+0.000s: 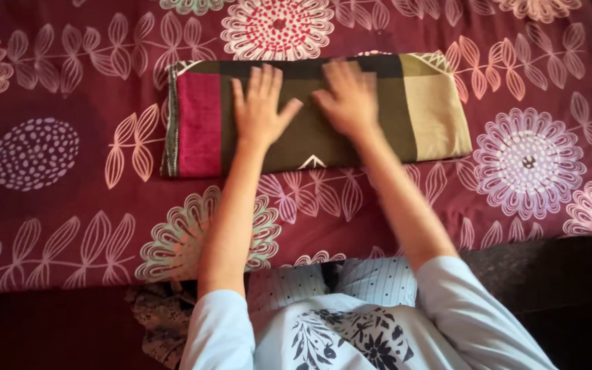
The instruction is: The person folds a brown and red patterned bedsheet and a black and white patterned garment on a bed by hand.
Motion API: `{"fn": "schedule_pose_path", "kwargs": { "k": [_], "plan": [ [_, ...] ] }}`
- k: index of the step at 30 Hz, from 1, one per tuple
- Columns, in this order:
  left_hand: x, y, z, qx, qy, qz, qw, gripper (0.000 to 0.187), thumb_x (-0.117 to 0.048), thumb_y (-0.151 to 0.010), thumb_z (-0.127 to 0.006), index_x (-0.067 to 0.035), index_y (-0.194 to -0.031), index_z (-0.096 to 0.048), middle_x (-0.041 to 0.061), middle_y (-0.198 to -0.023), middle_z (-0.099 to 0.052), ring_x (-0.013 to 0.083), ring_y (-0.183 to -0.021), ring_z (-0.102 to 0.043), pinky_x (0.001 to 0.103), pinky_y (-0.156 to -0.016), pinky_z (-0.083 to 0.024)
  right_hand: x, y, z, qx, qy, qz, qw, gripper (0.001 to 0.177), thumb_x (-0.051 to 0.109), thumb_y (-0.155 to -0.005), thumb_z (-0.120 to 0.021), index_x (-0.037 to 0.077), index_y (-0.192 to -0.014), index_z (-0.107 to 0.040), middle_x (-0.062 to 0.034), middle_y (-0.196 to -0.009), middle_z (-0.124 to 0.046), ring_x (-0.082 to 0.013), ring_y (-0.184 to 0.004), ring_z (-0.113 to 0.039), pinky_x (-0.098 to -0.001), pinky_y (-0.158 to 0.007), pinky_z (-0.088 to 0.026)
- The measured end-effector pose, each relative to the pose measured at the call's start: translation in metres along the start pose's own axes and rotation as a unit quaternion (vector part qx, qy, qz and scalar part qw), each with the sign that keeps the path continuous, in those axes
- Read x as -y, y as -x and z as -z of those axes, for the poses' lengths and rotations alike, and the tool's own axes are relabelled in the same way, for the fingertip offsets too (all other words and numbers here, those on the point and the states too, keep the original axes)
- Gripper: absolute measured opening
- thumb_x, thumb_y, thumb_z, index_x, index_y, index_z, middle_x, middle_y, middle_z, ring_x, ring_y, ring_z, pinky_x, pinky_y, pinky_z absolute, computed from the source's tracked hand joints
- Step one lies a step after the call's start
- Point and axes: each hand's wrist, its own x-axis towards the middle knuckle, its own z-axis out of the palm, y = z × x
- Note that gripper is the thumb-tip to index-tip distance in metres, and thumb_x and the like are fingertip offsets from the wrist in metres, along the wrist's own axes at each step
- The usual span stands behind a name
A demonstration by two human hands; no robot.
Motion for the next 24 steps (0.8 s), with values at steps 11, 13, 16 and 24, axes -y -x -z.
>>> {"fn": "schedule_pose_path", "kwargs": {
  "k": [11, 13, 16, 24],
  "plan": [
    [0.107, 0.024, 0.055, -0.062, 0.018, 0.338, 0.939, 0.108, -0.073, -0.073, -0.079, -0.005, -0.15, -0.044, 0.021, -0.147, -0.052, 0.0397, -0.137, -0.047, 0.056, -0.109, -0.043, -0.167, 0.068, 0.082, -0.051, 0.036, -0.201, 0.978, 0.08, 0.048, -0.102, -0.07, 0.004, -0.162, -0.042, -0.023, -0.148, -0.057, -0.0379, -0.135, -0.051, -0.0501, -0.116, -0.04],
    [0.118, 0.028, 0.053, -0.091, 0.032, 0.316, 0.944, 0.107, -0.069, -0.066, -0.088, 0.001, -0.138, -0.052, 0.023, -0.13, -0.061, 0.0416, -0.117, -0.058, 0.054, -0.092, -0.051, -0.16, 0.065, 0.087, -0.078, -0.025, -0.192, 0.978, 0.08, 0.041, -0.095, -0.077, 0.001, -0.157, -0.045, -0.0218, -0.138, -0.064, -0.0353, -0.124, -0.06, -0.0456, -0.107, -0.048],
    [0.141, 0.032, 0.056, -0.066, 0.076, 0.296, 0.95, 0.089, -0.062, -0.066, -0.096, 0.005, -0.116, -0.065, 0.022, -0.109, -0.07, 0.039, -0.097, -0.067, 0.049, -0.082, -0.055, -0.164, 0.053, 0.102, -0.062, -0.157, -0.269, 0.948, 0.075, 0.035, -0.081, -0.086, -0.003, -0.139, -0.056, -0.0203, -0.12, -0.07, -0.0279, -0.103, -0.069, -0.0378, -0.087, -0.055],
    [0.142, 0.035, 0.083, -0.008, 0.543, 0.232, 0.807, 0.028, -0.024, -0.089, -0.082, -0.006, -0.11, -0.075, 0.001, -0.102, -0.077, 0.0091, -0.088, -0.071, 0.028, -0.079, -0.056, -0.175, 0.026, 0.13, 0.072, -0.42, -0.364, 0.828, 0.037, 0.028, -0.086, -0.083, 0.007, -0.114, -0.072, -0.0078, -0.105, -0.075, -0.0151, -0.089, -0.073, -0.027, -0.073, -0.06]
  ]
}}
